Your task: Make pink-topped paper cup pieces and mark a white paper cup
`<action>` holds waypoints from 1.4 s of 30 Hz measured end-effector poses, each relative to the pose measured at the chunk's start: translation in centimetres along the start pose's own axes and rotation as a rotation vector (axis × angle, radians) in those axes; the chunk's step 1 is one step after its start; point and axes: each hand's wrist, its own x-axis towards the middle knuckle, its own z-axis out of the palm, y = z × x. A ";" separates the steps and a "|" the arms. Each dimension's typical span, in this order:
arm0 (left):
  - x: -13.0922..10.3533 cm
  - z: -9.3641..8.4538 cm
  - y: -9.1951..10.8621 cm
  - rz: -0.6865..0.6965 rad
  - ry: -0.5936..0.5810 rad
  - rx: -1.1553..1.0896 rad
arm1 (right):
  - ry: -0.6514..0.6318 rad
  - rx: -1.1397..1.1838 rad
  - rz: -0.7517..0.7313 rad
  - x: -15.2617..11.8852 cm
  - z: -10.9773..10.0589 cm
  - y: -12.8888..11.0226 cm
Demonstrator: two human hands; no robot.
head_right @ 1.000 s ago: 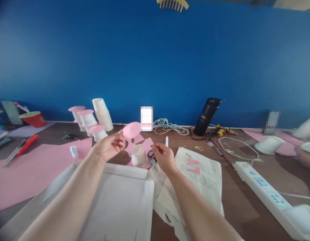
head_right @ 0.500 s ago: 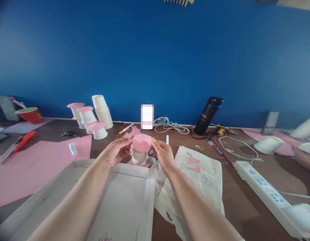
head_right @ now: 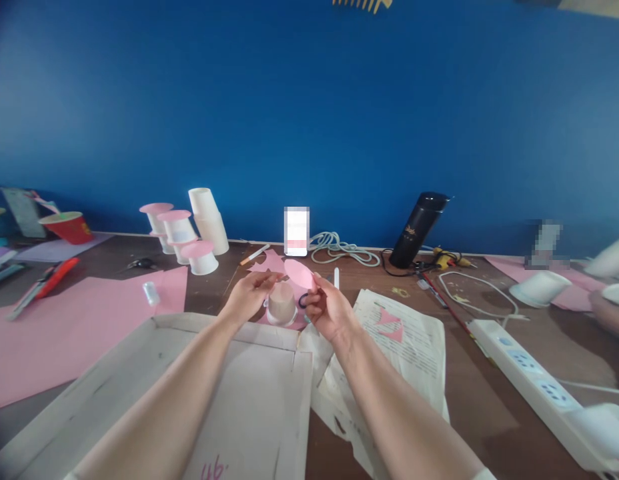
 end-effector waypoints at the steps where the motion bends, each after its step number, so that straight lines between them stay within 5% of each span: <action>1: 0.0 0.1 -0.1 0.012 0.002 0.013 | 0.005 -0.003 0.008 0.0 0.1 0.1; 27: -0.2 0.2 0.3 -0.020 -0.026 -0.024 | 0.085 -0.075 -0.049 -0.1 0.2 0.7; 38: -0.1 -0.2 0.1 -0.084 0.090 -0.055 | 0.101 -0.040 0.052 -0.2 0.5 0.4; 42: -0.4 -0.9 0.6 -0.134 0.110 -0.068 | 0.121 -0.124 -0.014 -0.1 0.5 0.8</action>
